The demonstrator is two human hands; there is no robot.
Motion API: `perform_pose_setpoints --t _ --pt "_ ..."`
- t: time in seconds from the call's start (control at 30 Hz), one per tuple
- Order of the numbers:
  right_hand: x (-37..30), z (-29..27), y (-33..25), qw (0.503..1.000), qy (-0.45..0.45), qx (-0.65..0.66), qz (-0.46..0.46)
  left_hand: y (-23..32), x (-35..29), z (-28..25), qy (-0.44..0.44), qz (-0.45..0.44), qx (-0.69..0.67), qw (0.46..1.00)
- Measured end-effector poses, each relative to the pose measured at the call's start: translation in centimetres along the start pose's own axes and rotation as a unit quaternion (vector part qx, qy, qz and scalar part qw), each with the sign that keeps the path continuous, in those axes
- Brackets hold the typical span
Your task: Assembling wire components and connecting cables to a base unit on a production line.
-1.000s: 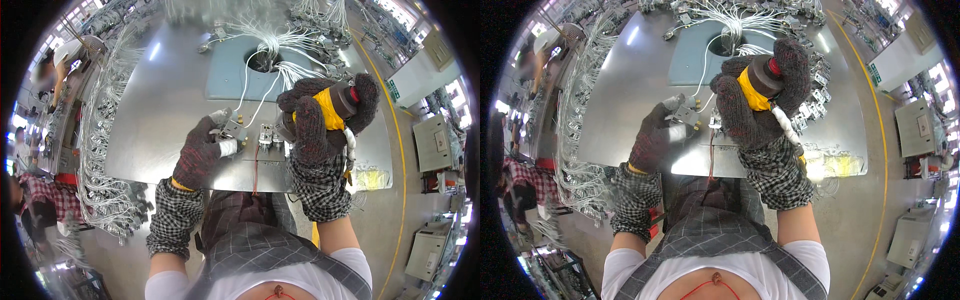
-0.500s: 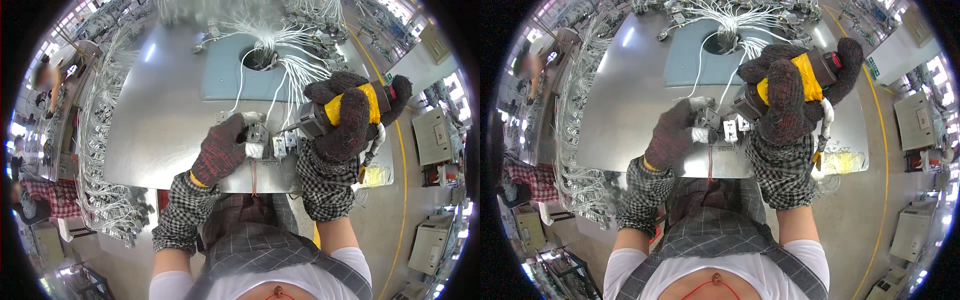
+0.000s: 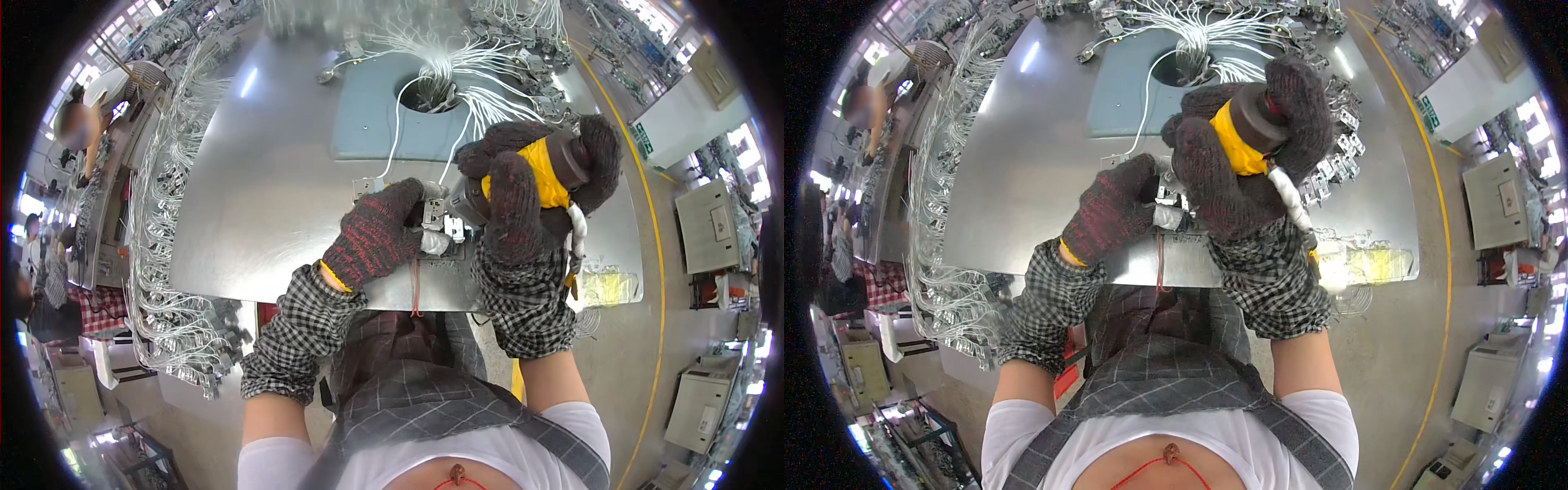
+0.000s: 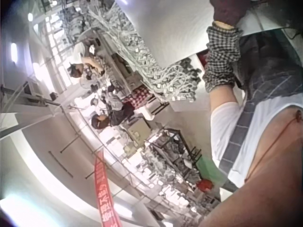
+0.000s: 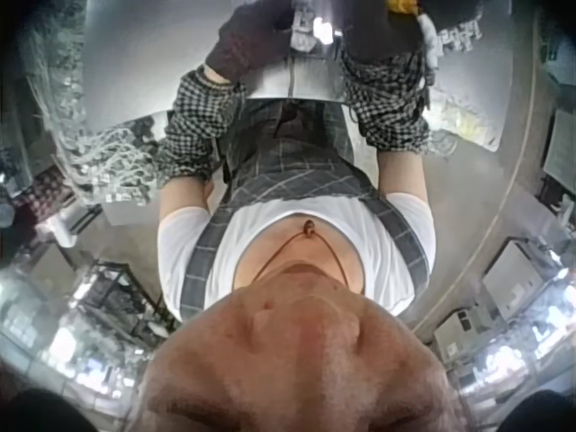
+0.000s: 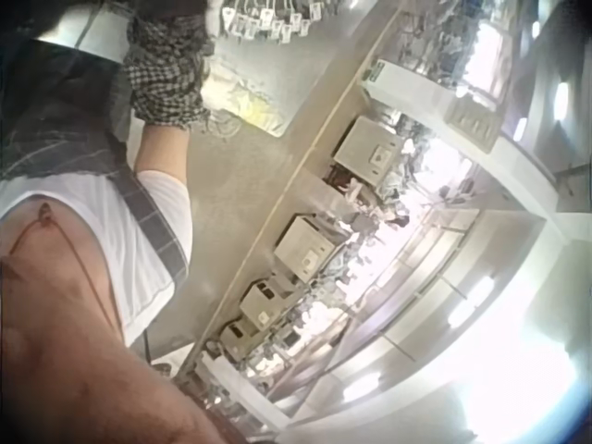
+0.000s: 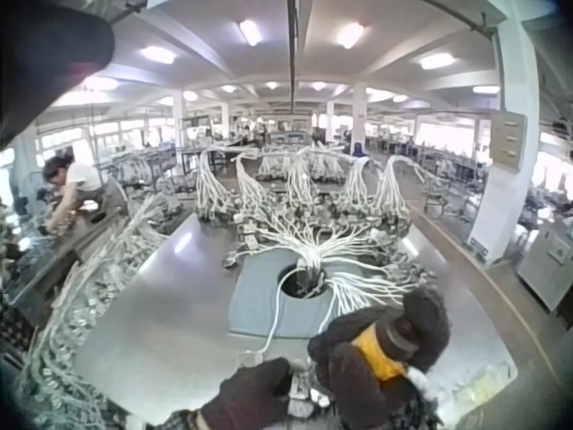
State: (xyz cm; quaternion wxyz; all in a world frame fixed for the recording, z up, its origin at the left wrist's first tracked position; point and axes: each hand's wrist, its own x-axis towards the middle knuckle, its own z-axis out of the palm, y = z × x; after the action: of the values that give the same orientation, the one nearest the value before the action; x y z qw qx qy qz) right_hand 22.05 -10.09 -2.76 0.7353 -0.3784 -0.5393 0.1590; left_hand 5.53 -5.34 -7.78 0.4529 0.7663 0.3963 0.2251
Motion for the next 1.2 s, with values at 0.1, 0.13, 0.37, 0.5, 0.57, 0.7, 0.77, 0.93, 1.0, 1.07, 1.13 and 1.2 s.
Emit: perform_pose_setpoints --t 0.1,0.13,0.37,0.5,0.57,0.7,0.77,0.93,1.0,1.07,1.13,1.2 --pt "1.0 -0.6 1.5 0.990 -0.047 0.013 -0.136 -0.9 1.0 1.2 -0.001 0.041 -0.097 0.994" --pt "1.5 -0.8 2.0 0.984 -0.046 0.003 -0.170 -0.9 1.0 1.4 0.010 0.068 -0.157 0.985" --pt "0.7 0.1 0.6 0.999 0.026 0.030 -0.003 -1.0 -0.1 -1.7 0.169 0.130 0.258 0.942" --pt "1.1 0.2 1.0 0.999 0.003 0.048 -0.015 -0.8 -0.7 -2.7 0.080 0.081 0.113 0.987" --pt "1.3 1.2 1.7 0.995 0.006 0.097 -0.024 -1.0 -1.4 -2.5 0.049 0.064 0.020 0.997" --pt "4.0 -1.6 1.3 0.966 0.016 0.254 -0.039 0.1 -0.2 0.6 0.036 0.084 -0.055 0.994" --pt "5.4 -4.8 0.6 0.960 0.129 0.248 -0.017 0.2 0.0 1.4 0.065 0.228 0.086 0.968" --pt "7.1 -12.4 1.5 0.902 0.168 0.396 -0.041 -1.2 4.1 -0.8 -0.060 0.280 0.092 0.954" --pt "7.2 -13.7 2.9 0.887 0.184 0.421 -0.035 -4.2 7.9 -1.4 -0.200 0.253 -0.054 0.945" --pt "6.4 -15.3 2.9 0.877 0.200 0.436 -0.029 1.9 9.3 -1.9 -0.315 0.050 0.062 0.946" --pt "6.4 -15.8 3.1 0.864 0.229 0.447 -0.022 0.7 10.0 -3.9 -0.341 0.202 0.079 0.915" --pt "6.2 -18.1 4.9 0.850 0.187 0.491 -0.018 -2.7 11.8 -3.7 -0.417 0.249 -0.176 0.856"
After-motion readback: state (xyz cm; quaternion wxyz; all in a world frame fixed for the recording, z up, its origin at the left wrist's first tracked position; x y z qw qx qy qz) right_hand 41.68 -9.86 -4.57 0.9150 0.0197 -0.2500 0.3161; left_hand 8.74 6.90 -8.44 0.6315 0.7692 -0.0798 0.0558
